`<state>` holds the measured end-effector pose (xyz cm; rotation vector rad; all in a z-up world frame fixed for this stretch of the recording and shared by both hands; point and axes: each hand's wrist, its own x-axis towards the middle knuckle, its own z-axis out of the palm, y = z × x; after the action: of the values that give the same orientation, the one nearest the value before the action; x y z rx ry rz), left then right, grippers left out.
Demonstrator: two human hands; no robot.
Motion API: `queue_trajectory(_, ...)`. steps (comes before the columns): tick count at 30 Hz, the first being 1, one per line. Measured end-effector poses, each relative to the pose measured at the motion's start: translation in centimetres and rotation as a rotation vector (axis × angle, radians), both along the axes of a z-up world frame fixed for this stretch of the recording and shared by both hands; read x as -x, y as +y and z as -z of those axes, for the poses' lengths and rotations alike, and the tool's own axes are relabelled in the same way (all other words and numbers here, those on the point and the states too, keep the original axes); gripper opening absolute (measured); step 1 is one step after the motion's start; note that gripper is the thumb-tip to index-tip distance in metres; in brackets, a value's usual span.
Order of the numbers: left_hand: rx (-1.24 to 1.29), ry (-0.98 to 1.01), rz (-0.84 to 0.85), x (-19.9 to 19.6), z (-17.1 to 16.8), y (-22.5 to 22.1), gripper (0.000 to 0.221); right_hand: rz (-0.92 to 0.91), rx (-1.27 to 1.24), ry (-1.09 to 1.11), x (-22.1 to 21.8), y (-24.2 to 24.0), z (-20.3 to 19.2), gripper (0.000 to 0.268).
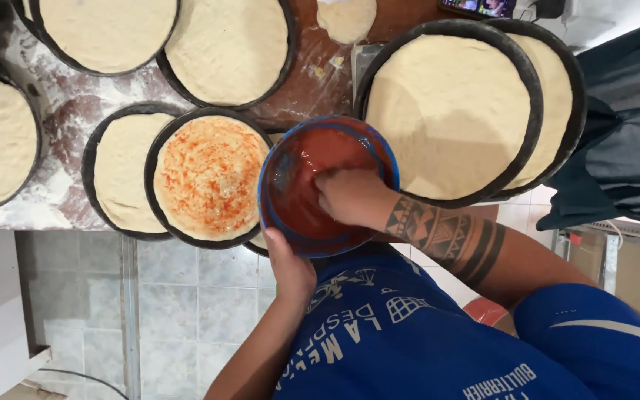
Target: Spreading tomato sauce onto multiple pizza dough bases by hand in a bakery production area.
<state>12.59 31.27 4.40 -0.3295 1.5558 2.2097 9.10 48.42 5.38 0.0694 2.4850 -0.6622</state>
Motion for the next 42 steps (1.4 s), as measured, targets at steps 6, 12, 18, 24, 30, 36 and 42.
queue_trajectory(6,0.087,-0.040,-0.049,-0.5,-0.9,0.3,0.071,0.197,0.479,-0.275,0.5,0.2,1.0,0.035)
queue_trajectory(12,-0.017,0.012,-0.164,0.1,-0.5,-0.8,0.067,0.792,1.135,-0.254,-0.4,7.1,-4.7,0.016)
queue_trajectory(18,-0.015,0.031,-0.203,1.2,-0.4,-1.8,0.067,0.990,0.853,0.155,-2.5,15.1,2.4,0.021)
queue_trajectory(24,-0.076,0.129,-0.265,2.0,-0.1,-3.3,0.064,-0.099,-0.362,1.017,-6.8,16.2,4.8,0.037)
queue_trajectory(30,-0.064,0.165,-0.280,2.0,0.4,-4.0,0.061,-0.165,-0.283,0.961,-4.6,15.1,7.8,0.073)
queue_trajectory(36,-0.040,0.178,-0.233,1.8,-0.8,-4.3,0.060,-0.123,-0.295,0.941,-3.3,14.9,9.8,0.071)
queue_trajectory(42,-0.068,0.183,-0.258,1.5,-0.4,-4.2,0.058,-0.147,-0.254,0.965,-2.6,16.0,10.4,0.071)
